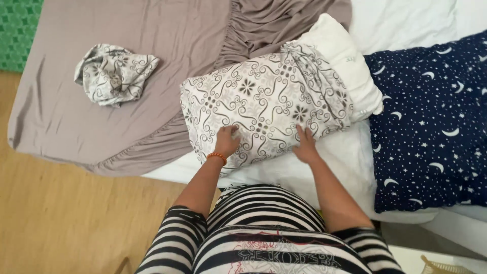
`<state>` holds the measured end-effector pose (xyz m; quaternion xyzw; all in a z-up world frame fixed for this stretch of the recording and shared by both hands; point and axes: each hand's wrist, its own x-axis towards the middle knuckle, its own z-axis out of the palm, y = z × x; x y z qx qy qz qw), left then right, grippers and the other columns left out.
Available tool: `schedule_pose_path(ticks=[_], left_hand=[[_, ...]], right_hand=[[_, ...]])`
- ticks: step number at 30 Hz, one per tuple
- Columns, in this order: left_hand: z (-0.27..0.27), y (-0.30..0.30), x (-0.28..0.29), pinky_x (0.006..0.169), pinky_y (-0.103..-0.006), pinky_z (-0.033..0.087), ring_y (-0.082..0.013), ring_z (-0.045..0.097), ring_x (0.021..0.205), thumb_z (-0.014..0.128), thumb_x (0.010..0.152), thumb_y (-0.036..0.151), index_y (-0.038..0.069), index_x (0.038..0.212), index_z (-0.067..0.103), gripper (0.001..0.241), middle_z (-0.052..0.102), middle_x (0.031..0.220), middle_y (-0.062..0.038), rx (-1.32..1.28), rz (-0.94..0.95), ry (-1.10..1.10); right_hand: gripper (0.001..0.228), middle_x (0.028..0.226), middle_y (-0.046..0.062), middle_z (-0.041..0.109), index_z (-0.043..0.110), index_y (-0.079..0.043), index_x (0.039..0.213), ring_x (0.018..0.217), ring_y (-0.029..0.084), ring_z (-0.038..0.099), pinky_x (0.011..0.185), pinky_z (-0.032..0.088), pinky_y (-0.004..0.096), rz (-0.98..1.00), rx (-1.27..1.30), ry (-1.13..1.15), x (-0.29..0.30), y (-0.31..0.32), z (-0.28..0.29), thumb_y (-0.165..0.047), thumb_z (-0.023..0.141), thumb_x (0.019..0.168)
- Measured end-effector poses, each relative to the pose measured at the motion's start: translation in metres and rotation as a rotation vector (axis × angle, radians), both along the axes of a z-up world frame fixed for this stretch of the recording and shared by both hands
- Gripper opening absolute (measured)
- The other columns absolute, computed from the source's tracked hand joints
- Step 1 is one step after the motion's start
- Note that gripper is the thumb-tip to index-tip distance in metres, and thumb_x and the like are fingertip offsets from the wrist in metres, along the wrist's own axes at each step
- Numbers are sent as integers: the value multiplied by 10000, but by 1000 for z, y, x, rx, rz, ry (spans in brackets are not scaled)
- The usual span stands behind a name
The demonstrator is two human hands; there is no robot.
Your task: The person removes a patterned pillowcase from a white pillow by hand. They repeatedly pull and twist the fabric to slide the pillow out of the case, eventually separating the two items on the bed.
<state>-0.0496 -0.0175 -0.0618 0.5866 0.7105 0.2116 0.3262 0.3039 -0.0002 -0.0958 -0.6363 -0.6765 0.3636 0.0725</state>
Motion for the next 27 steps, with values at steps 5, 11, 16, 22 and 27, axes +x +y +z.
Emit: schedule_pose_path(ticks=[5,11,16,22,27], left_hand=[[9,-30,-9,1072,-452,452,-379,495,1263,805,767,166,152,1310,629,571,539,1341,-184,41,199,135],[24,-64,-24,1116,-485,365,-413,388,1366,954,646,357,121,1450,379,1016,403,1467,-233,-122,531,151],[-58,-96,-66,1158,-418,355,-386,407,1422,928,687,534,-63,1547,69,1354,377,1526,-281,-408,666,-199],[-78,-78,-85,1066,-416,458,-388,601,1283,575,885,708,-159,1335,563,976,629,1305,-333,-541,290,-238],[-50,-60,-84,908,-422,532,-367,695,1055,452,975,671,-189,1171,657,905,705,1109,-341,-455,193,-262]], right_hand=[[1104,1690,220,46,17,-263,1642,1559,380,95,1221,225,475,-2,-168,150,3,-42,-7,-143,757,831],[1057,1724,132,124,47,-214,1643,1558,292,244,1078,466,404,-113,-284,320,-12,-45,6,-63,693,820],[1081,1725,158,57,-10,-145,1626,1532,301,265,1035,488,395,-241,-241,367,-36,-55,8,-42,680,799],[1039,1617,262,333,4,-144,1659,1434,374,447,1148,395,413,-449,-346,300,-78,-87,-1,-201,679,872],[701,1510,149,488,430,-180,1552,1192,347,612,930,527,440,-421,-600,358,-138,-125,26,-243,628,882]])
